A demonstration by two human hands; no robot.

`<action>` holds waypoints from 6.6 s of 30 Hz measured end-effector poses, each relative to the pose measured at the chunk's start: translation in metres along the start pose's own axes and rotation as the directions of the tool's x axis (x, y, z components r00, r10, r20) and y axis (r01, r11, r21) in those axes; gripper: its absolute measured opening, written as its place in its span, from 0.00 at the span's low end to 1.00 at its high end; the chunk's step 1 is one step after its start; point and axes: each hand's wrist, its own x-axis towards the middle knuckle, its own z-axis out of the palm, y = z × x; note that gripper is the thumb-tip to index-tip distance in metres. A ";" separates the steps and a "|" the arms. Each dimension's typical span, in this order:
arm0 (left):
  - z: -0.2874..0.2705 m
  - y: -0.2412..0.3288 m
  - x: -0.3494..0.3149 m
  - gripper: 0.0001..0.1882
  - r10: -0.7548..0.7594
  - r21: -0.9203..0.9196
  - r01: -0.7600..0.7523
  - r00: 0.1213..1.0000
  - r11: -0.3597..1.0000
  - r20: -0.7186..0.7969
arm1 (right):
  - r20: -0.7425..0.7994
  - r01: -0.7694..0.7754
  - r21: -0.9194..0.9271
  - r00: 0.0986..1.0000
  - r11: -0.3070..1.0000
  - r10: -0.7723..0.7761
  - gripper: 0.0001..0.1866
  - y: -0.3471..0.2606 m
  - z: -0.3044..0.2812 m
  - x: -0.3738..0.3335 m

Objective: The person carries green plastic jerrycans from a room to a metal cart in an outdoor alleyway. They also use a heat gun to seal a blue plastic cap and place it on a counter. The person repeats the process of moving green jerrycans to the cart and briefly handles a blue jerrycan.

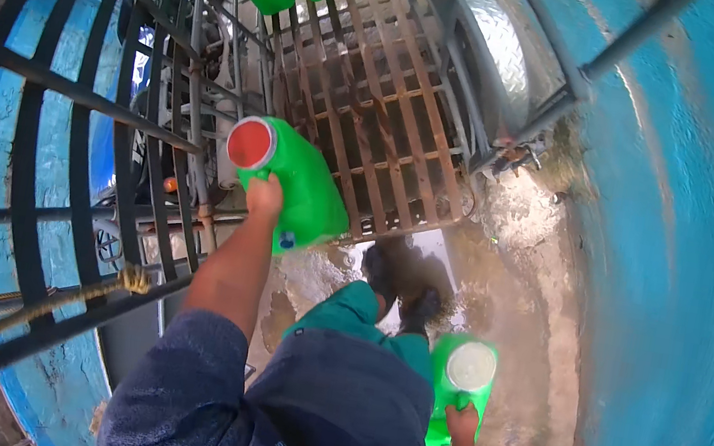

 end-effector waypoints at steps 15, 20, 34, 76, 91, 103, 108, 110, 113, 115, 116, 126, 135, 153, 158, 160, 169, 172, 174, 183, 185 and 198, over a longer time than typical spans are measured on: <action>-0.047 0.088 0.160 0.25 0.005 0.074 -0.004 1.000 0.997 -0.017 | -0.222 0.539 -0.102 0.807 0.836 -0.547 0.23 -0.461 -0.094 0.177; -0.045 0.085 0.161 0.24 -0.021 0.039 0.021 1.000 0.999 -0.001 | -0.291 0.639 -0.107 0.713 0.762 -0.638 0.21 -0.611 -0.073 0.240; -0.050 0.102 0.158 0.20 -0.121 -0.035 0.121 0.992 0.992 -0.016 | -0.247 0.644 -0.456 0.571 0.614 -0.783 0.32 -1.026 -0.119 0.432; -0.064 0.109 0.145 0.27 -0.174 0.032 0.174 0.985 0.984 0.005 | -0.368 0.390 -0.814 0.224 0.429 -0.902 0.35 -1.104 -0.378 0.315; -0.026 0.068 0.039 0.59 0.096 -0.072 -0.105 0.987 0.992 -0.129 | -0.049 0.486 -0.870 0.073 0.079 -0.996 0.31 -1.058 -0.429 0.394; -0.027 0.111 0.120 0.60 0.167 -0.108 -0.189 0.968 0.976 -0.186 | 0.147 -0.899 0.102 0.436 -0.425 -0.888 0.31 -1.075 -0.454 0.456; -0.028 0.141 0.194 0.60 0.224 0.011 -0.229 0.940 0.973 -0.259 | 0.029 -0.745 0.252 0.644 -0.618 -0.765 0.31 -1.053 -0.412 0.375; -0.026 0.161 0.232 0.60 0.209 0.056 -0.201 0.942 0.978 -0.262 | 0.012 -0.681 0.368 0.685 -0.633 -0.729 0.31 -1.052 -0.402 0.354; -0.041 0.201 0.290 0.57 0.146 0.039 -0.141 0.970 0.989 -0.194 | 0.006 -0.694 0.200 0.707 -0.692 -0.707 0.30 -1.057 -0.395 0.343; -0.041 0.233 0.315 0.52 0.194 0.144 -0.142 0.865 0.979 -0.464 | 0.100 -0.738 0.073 0.674 -0.670 -0.732 0.29 -1.061 -0.393 0.344; -0.035 0.249 0.321 0.50 0.194 0.176 -0.117 0.824 0.977 -0.532 | 0.154 -0.742 0.010 0.664 -0.671 -0.732 0.29 -1.060 -0.393 0.344; 0.070 0.169 0.149 0.44 0.122 0.060 -0.154 0.923 0.986 0.365 | -0.350 0.601 -0.605 0.388 0.522 -0.853 0.26 -1.046 -0.380 0.307; 0.043 0.006 0.014 0.38 0.014 0.077 -0.100 0.695 0.992 0.719 | -0.369 0.517 -0.702 0.325 0.490 -0.871 0.26 -1.041 -0.374 0.303; -0.079 -0.045 -0.285 0.35 -0.291 -0.137 0.406 0.817 0.904 0.498 | -0.085 0.179 -0.982 -0.097 0.066 -0.992 0.22 -0.971 -0.291 0.262; -0.094 -0.095 -0.392 0.35 -0.545 -0.049 0.644 0.683 0.764 0.487 | 0.514 0.435 -0.824 0.305 -0.362 -0.802 0.21 -0.793 -0.107 0.245; -0.091 -0.114 -0.434 0.35 -0.583 -0.161 0.705 0.675 0.691 0.452 | 0.807 0.692 -0.579 0.410 -0.431 -0.425 0.26 -0.695 -0.032 0.211; -0.034 -0.198 -0.685 0.33 -0.767 -0.668 0.675 0.595 0.315 0.239 | 0.856 0.741 0.485 -0.296 -0.464 0.423 0.21 -0.286 0.156 -0.047; -0.019 -0.198 -0.813 0.33 -0.902 -0.813 0.582 0.367 0.033 0.226 | 0.863 0.648 0.492 -0.274 -0.581 0.425 0.23 -0.261 0.192 -0.094; -0.009 -0.194 -0.896 0.35 -0.928 -0.813 0.569 0.223 -0.126 0.300 | 0.914 0.647 0.394 -0.206 -0.653 0.348 0.21 -0.263 0.225 -0.107; 0.027 -0.345 -1.036 0.40 -0.818 -0.645 0.660 0.078 -0.386 0.570 | 0.870 0.074 0.439 0.213 -0.895 0.444 0.22 -0.294 0.390 -0.074; 0.011 -0.412 -1.037 0.40 -0.849 -0.723 0.582 0.100 -0.373 0.518 | 0.765 -0.063 0.584 0.376 -0.809 0.523 0.23 -0.273 0.434 -0.099; -0.231 -0.769 -1.102 0.36 -0.940 -0.828 0.479 0.013 -0.293 0.340 | 0.891 0.295 0.432 0.006 -0.852 0.454 0.23 0.121 0.874 -0.681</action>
